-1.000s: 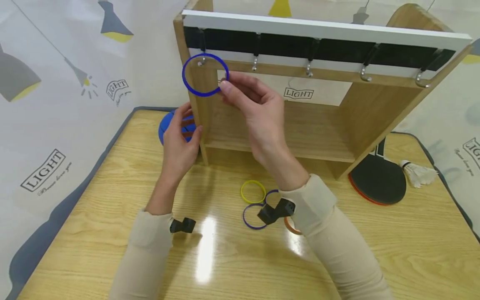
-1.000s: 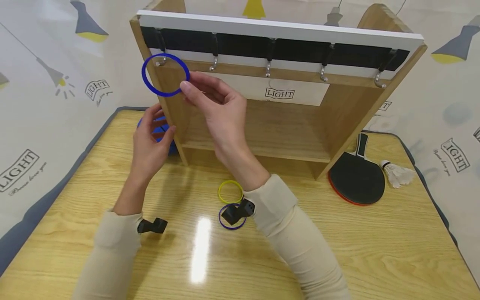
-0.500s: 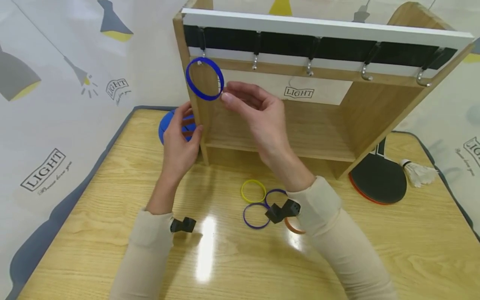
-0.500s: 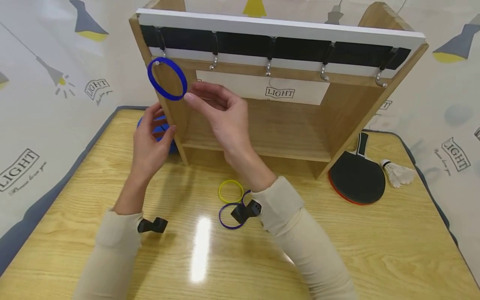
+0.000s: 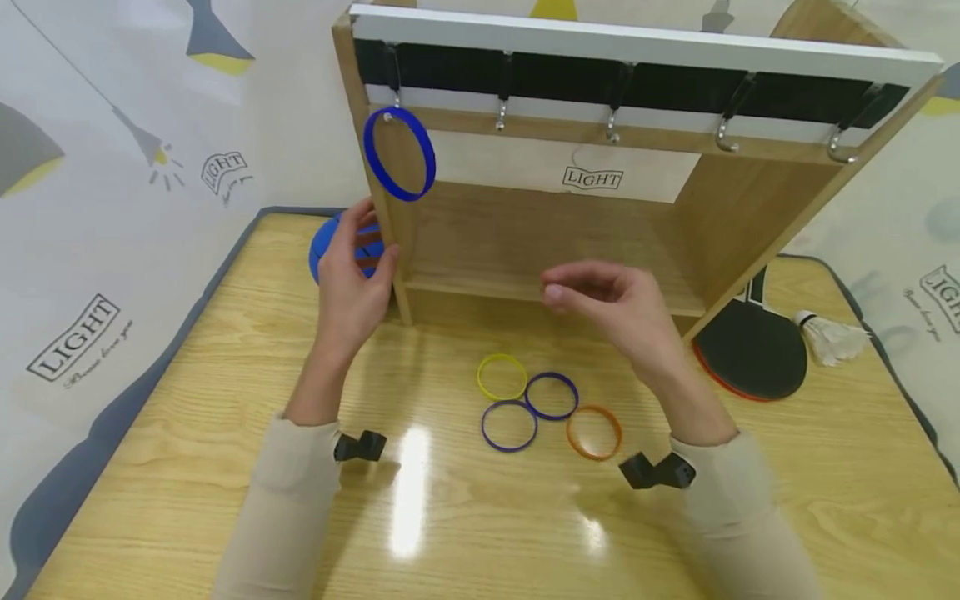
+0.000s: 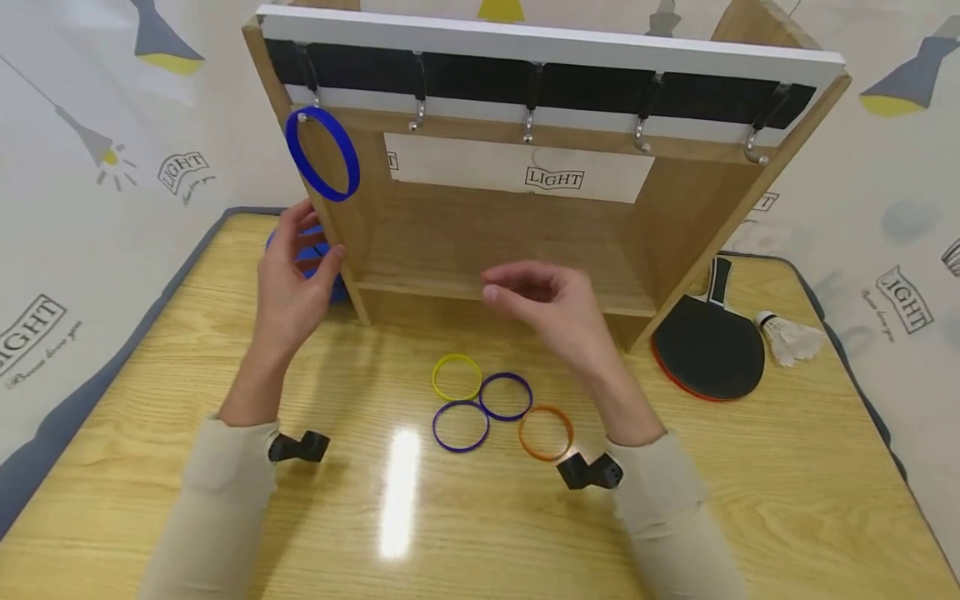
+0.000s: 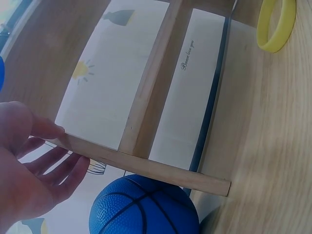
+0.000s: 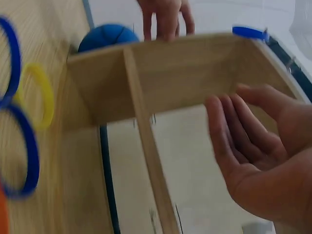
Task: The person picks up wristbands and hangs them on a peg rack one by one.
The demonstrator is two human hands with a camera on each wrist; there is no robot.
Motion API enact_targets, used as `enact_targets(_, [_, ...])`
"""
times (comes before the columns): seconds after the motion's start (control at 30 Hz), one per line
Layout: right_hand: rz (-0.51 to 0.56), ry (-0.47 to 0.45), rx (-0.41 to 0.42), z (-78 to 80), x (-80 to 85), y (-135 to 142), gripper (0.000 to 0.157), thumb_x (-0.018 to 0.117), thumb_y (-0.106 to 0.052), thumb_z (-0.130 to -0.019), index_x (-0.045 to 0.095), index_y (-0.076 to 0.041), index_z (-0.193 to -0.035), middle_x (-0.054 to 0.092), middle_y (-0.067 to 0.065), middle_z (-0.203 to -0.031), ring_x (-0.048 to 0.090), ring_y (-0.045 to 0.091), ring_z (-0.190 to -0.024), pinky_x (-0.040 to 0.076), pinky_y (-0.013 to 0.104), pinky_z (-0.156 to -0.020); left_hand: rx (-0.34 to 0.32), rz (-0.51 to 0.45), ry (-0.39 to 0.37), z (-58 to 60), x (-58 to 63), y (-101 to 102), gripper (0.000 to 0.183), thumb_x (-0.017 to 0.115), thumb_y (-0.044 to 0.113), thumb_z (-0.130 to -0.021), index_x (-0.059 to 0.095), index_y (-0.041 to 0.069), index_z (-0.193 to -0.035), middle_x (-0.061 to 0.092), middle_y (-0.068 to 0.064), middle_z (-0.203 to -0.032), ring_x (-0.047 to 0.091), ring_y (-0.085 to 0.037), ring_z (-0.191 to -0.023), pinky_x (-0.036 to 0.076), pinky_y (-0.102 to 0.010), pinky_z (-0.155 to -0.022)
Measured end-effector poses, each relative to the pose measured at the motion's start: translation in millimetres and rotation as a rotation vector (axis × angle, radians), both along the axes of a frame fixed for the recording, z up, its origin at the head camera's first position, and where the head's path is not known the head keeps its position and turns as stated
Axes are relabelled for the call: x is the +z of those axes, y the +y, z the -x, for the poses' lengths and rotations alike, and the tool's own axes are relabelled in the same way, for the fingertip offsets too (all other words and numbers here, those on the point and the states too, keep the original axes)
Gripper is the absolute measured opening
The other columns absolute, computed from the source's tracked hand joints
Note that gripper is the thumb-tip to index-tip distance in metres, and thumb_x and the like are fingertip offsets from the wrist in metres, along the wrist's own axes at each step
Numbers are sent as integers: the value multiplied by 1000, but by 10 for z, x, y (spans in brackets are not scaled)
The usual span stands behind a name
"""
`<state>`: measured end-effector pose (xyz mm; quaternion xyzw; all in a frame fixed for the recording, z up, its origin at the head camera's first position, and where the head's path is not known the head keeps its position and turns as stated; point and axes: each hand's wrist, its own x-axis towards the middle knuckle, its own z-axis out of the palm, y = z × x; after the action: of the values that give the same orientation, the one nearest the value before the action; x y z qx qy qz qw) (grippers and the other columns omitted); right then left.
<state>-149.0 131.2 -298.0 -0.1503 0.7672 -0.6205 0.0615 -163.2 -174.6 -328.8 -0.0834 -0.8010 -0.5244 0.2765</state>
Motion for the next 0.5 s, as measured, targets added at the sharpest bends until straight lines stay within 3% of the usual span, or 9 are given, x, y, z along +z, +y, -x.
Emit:
enact_targets(0.13, [-308,-3,86,-98,-135,372,26,74,-32,-89,74,-13,-108,72,3,-102,67,20,-91,54,31,-78,-1,1,-1,15,8,12,51,63,5,-93,50,18,-141,60,-3,-127,61,-12,-106,54,-36,-79])
enact_targets(0.23, [-486,37,184,-159,-227,570,16,71,-24,-92,74,-16,-105,72,-1,-97,66,17,-87,54,29,-73,5,5,-2,27,11,14,50,63,5,-93,50,17,-140,60,-3,-127,61,-12,-107,54,-35,-80])
enact_targets(0.4, [-651,63,369,-238,-356,752,13,69,-8,-90,73,-10,-103,69,-3,-87,64,14,-81,53,29,-70,2,4,-18,18,10,16,49,63,6,-94,50,17,-140,59,-2,-127,60,-12,-107,53,-34,-81])
enact_targets(0.5, [-697,61,430,-255,-405,776,10,71,-6,-88,73,-8,-97,68,-4,-85,64,13,-79,53,29,-69,0,0,-21,4,12,3,49,63,7,-94,50,17,-140,59,-1,-127,60,-12,-108,53,-36,-81])
